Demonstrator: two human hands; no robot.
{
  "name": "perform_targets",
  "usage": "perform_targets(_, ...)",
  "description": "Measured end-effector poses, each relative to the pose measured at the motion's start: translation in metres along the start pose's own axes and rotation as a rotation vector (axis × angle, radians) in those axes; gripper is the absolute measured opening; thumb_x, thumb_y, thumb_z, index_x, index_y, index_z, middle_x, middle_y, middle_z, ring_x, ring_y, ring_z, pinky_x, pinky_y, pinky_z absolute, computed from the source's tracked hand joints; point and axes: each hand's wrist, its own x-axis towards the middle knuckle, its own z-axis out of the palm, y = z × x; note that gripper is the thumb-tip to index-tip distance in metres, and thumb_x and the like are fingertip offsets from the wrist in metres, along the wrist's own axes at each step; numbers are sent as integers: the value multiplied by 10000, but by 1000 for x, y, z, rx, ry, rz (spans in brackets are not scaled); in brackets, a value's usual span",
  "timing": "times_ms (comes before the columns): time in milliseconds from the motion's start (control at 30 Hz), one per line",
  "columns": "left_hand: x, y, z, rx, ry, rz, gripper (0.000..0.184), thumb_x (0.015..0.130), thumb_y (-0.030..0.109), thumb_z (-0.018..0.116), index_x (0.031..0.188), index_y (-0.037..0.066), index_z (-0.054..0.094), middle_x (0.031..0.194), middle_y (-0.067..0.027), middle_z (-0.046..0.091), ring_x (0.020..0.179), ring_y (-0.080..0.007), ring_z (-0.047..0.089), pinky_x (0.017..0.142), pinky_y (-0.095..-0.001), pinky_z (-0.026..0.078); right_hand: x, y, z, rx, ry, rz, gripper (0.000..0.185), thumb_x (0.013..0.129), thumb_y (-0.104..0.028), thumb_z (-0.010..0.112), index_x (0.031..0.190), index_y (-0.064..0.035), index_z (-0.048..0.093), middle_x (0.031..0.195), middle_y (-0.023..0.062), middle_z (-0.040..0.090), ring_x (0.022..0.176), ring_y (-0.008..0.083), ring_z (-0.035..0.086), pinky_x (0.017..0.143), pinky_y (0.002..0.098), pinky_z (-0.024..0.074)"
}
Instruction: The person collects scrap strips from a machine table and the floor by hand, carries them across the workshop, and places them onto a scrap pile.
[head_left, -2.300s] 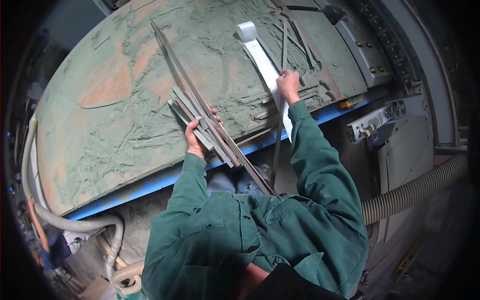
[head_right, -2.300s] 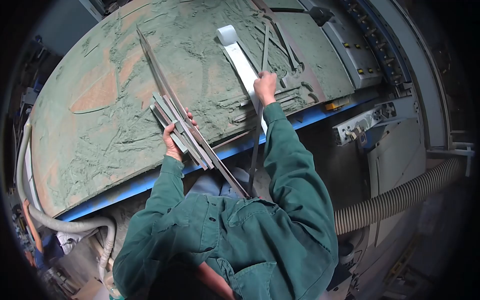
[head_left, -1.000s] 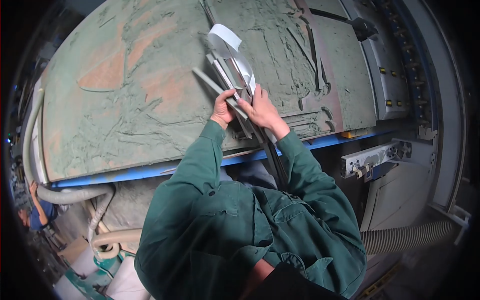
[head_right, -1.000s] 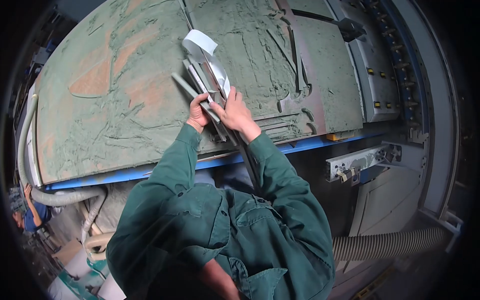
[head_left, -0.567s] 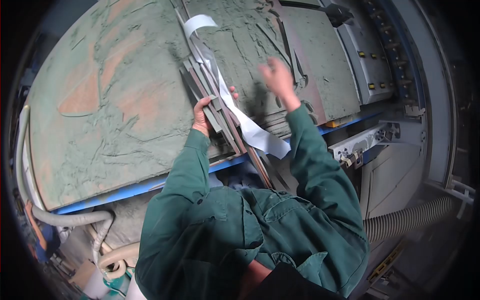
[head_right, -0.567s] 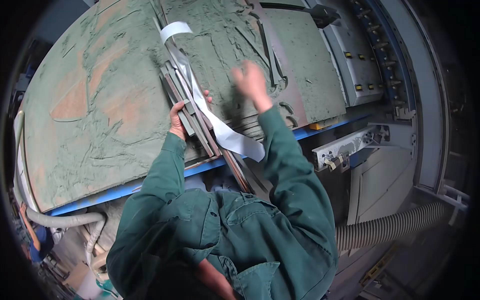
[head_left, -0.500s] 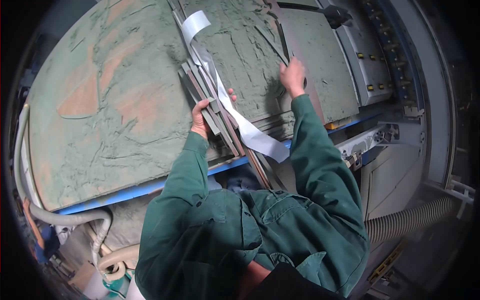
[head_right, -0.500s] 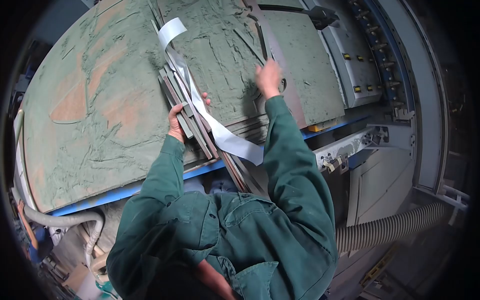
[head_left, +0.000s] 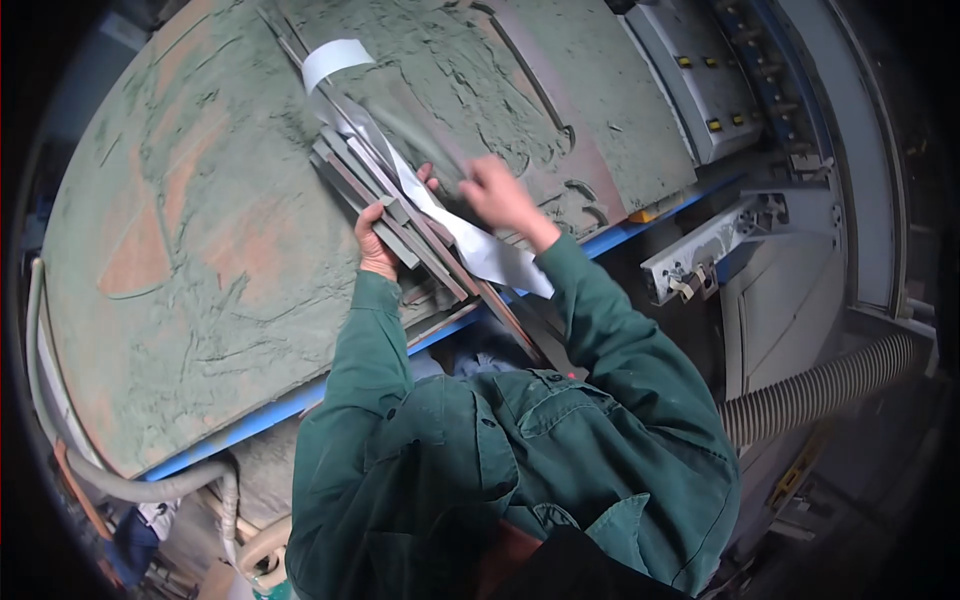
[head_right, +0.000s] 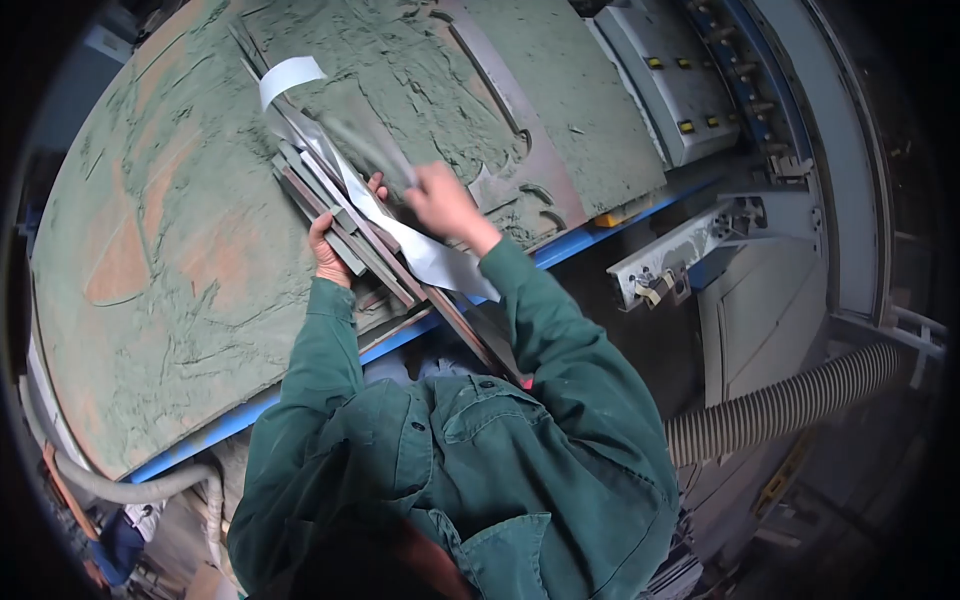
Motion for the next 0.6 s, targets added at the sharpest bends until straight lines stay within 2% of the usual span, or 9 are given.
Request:
perform_targets(33,-1,0,-5,0,30,-14,825,653,343,619,1340,5,312,1331,-195,403,1196,-336,433,1022,-445,352,-14,-2,19,97,-59,-47,333,840,-248,518,1111,-55,526,985,220,492,870,380,520,764,418,440)
perform_targets(67,-4,0,3,37,31,24,854,651,363,621,1349,-4,294,1326,-199,409,1207,-345,420,1044,-437,328,-28,-33,15,106,-82,48,381,884,-269,475,1229,-107,448,1019,214,473,872,394,523,765,438,440)
perform_targets(133,-9,-1,-10,13,100,9,859,655,375,621,1353,-3,290,1323,-199,412,1205,-340,422,1055,-434,312,-40,-48,14,107,-115,62,391,921,-258,432,1259,-62,437,1062,188,488,923,361,516,799,406,428)
perform_targets(200,-9,-4,-7,78,94,14,901,651,421,620,1367,8,263,1351,-206,373,1233,-351,389,1069,-446,282,-45,-47,25,46,-58,36,379,903,-185,442,1263,-70,426,1042,176,489,878,373,537,733,413,455)
perform_targets(300,-10,-9,16,112,-78,-21,1004,625,520,609,1402,41,189,1399,-225,284,1288,-373,302,1076,-479,249,-53,-57,25,-108,-14,-83,433,826,-69,483,1253,-79,416,1010,162,497,824,373,559,633,441,474)
perform_targets(367,-12,-9,13,87,-72,-36,992,629,507,606,1403,44,191,1394,-228,293,1277,-370,322,1075,-478,252,-56,-58,27,-106,-13,-93,428,825,-72,486,1247,-73,419,1009,161,497,827,371,560,639,441,477)
perform_targets(433,-14,-9,6,74,-30,-26,976,607,491,611,1386,45,228,1341,-234,358,1217,-369,396,1029,-481,336,-60,-64,26,-96,-39,-73,401,835,-99,497,1227,-55,424,1015,163,500,851,366,560,661,437,484)
perform_targets(533,-16,-7,1,99,-11,31,972,586,482,618,1364,25,256,1296,-239,399,1163,-370,448,981,-488,395,-66,-65,13,73,-30,-119,400,872,-187,508,1236,-48,417,1100,185,513,928,363,554,748,402,477)
perform_targets(600,-20,-7,3,65,10,51,968,578,465,626,1361,24,265,1305,-238,387,1159,-374,448,966,-498,402,-69,-58,-2,315,-59,9,369,851,-223,545,1161,-31,485,1047,178,560,937,338,558,787,381,458)
